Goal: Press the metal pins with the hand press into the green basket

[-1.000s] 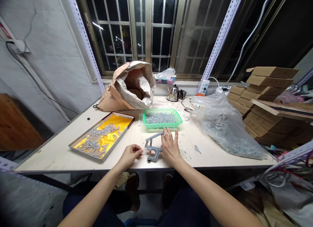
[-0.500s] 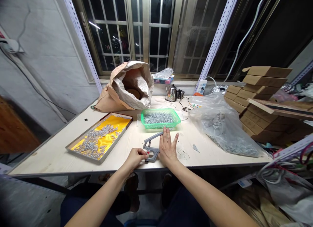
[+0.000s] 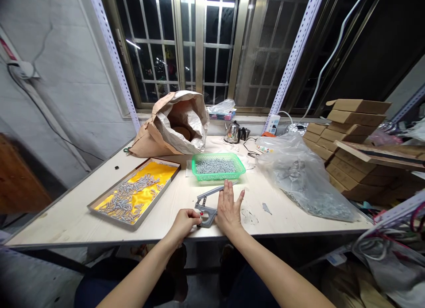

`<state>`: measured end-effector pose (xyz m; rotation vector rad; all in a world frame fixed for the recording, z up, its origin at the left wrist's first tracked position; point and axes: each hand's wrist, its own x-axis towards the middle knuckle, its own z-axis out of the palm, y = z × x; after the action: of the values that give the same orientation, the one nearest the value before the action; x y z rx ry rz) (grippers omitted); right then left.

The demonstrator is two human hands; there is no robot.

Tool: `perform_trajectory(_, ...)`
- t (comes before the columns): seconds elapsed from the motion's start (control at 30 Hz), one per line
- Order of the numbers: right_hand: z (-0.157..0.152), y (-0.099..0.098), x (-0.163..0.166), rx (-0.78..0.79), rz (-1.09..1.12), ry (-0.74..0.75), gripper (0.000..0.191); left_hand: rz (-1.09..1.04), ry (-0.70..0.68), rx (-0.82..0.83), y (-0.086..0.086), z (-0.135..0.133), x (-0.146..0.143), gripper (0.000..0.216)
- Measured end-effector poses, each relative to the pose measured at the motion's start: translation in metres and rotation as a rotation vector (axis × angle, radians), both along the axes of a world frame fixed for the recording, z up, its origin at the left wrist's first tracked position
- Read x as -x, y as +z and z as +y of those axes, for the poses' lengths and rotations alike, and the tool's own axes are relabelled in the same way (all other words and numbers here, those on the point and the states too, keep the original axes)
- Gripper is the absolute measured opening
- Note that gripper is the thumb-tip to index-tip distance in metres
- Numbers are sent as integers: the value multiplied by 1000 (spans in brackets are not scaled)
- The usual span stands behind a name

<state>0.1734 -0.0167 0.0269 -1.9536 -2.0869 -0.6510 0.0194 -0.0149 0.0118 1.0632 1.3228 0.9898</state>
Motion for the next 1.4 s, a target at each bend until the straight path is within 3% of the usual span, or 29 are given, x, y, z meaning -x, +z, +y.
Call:
perform_trajectory(0.27,0,-3,-2,-70,25,70,60,20,-6,3,-2,-1,0,11)
perform_trajectory(0.43,2,1,-8,-118,78,175,32,38,-29,-58,-9,0,5,14)
perform_trajectory(0.5,5,5,-11,-59,74,199,29,-18,-5,-85,-10,-1,9,14)
perform_trajectory(0.63,17,4,-17,172,-7,215,21,-124,168,-163,-8,-6,17,40)
perform_trajectory(0.73,27,-1,-15,251,-34,258,11,-121,197,-239,-9,-8,19,42)
perform_trajectory(0.87,33,-1,-4,263,-38,292,13,-129,157,-170,-14,-8,18,43)
perform_trajectory(1.03,31,11,3,152,0,295,19,-123,108,-119,-15,-4,17,35)
perform_trajectory(1.23,26,9,1,-127,100,291,36,-78,92,-143,-12,-8,15,23)
perform_trajectory(1.4,14,-10,-12,-133,176,170,42,-121,328,-162,-6,2,21,25)
